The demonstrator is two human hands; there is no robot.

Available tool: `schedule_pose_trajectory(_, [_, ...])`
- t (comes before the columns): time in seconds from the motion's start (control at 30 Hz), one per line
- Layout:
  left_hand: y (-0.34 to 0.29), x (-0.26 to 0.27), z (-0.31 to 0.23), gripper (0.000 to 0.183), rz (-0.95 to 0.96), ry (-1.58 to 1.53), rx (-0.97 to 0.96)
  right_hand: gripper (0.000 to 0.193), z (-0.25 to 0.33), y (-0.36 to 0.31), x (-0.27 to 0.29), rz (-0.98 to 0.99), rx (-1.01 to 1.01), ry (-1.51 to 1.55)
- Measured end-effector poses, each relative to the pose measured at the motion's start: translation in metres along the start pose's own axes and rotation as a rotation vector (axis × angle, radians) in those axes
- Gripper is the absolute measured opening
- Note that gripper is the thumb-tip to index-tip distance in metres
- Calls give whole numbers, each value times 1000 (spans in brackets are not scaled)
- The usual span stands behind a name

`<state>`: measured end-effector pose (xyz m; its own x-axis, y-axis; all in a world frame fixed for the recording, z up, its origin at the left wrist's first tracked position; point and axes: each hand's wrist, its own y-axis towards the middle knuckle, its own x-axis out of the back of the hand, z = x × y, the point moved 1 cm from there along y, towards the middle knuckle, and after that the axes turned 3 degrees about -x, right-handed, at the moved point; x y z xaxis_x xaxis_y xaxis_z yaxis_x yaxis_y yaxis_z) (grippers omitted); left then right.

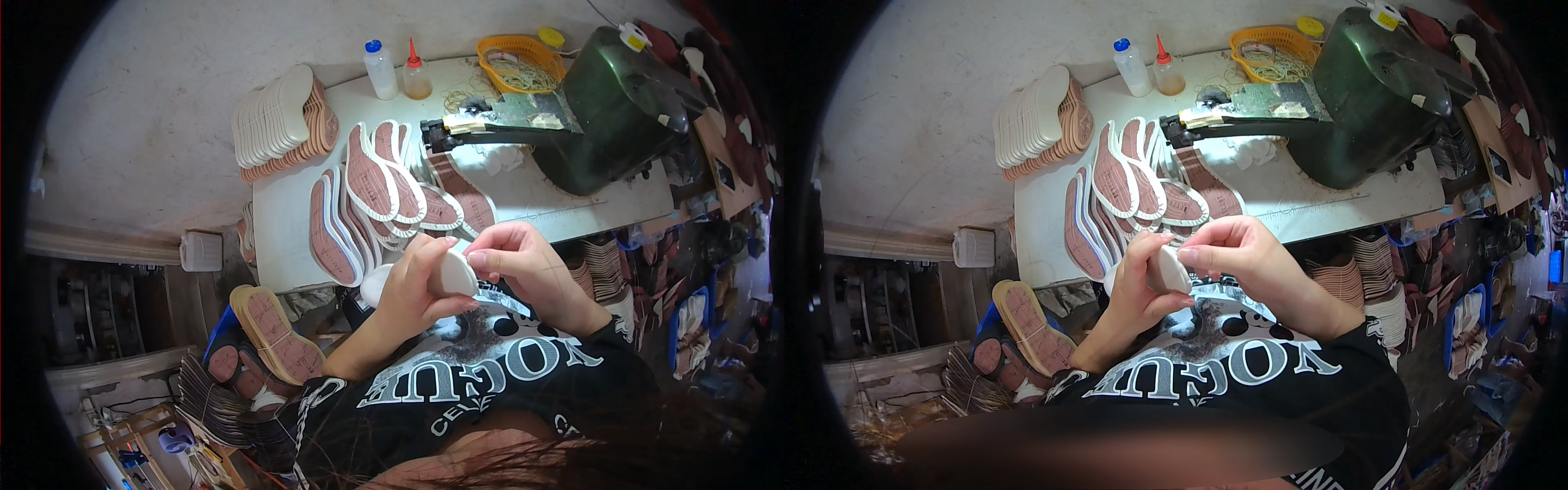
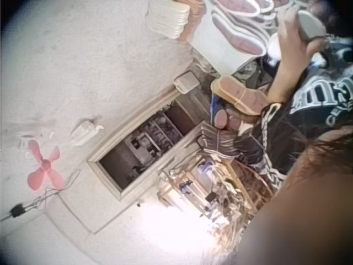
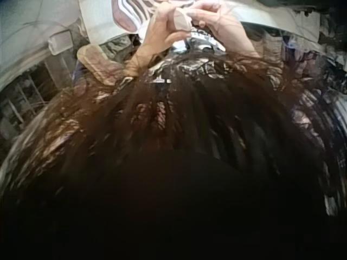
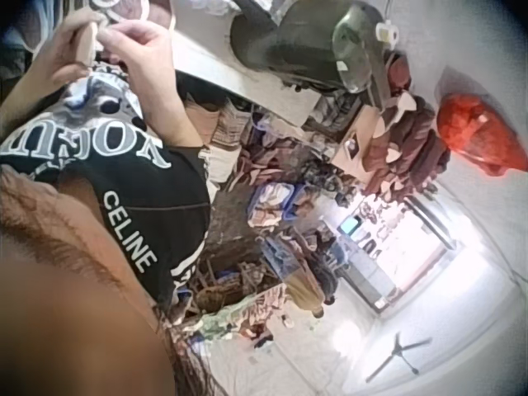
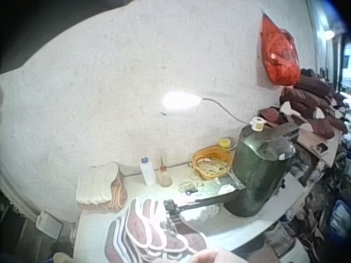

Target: Inspecting and sorting various shoe insoles and soles on a workbench in a footwear factory.

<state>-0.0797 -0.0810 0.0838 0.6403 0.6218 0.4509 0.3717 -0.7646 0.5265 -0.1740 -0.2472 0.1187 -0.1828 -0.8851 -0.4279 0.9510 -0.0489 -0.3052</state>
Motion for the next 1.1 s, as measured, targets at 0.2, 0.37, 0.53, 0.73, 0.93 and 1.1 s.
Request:
schedule_pose_trajectory(0.2, [-7,-6,7,79,-19,-15,-69,16,-22,3,9,139,-237,318])
schedule_pose_trajectory(0.37, [-2,-12,12,78,-40,-2,-90,17,-24,5,7,122,-190,353])
schedule_pose_trajectory(0.53, [-9,-20,15,75,-91,-71,61,19,-29,8,4,194,-190,461])
schedule_pose_trajectory(0.73, [-11,-27,15,78,-141,-234,108,21,-33,7,6,380,-192,580])
schedule_pose_trajectory(0.93, [-9,-26,18,82,-126,-188,10,24,-25,8,4,422,-147,647])
schedule_pose_trajectory(1.1, [3,-24,17,80,-120,56,-37,18,-25,12,18,239,-165,500])
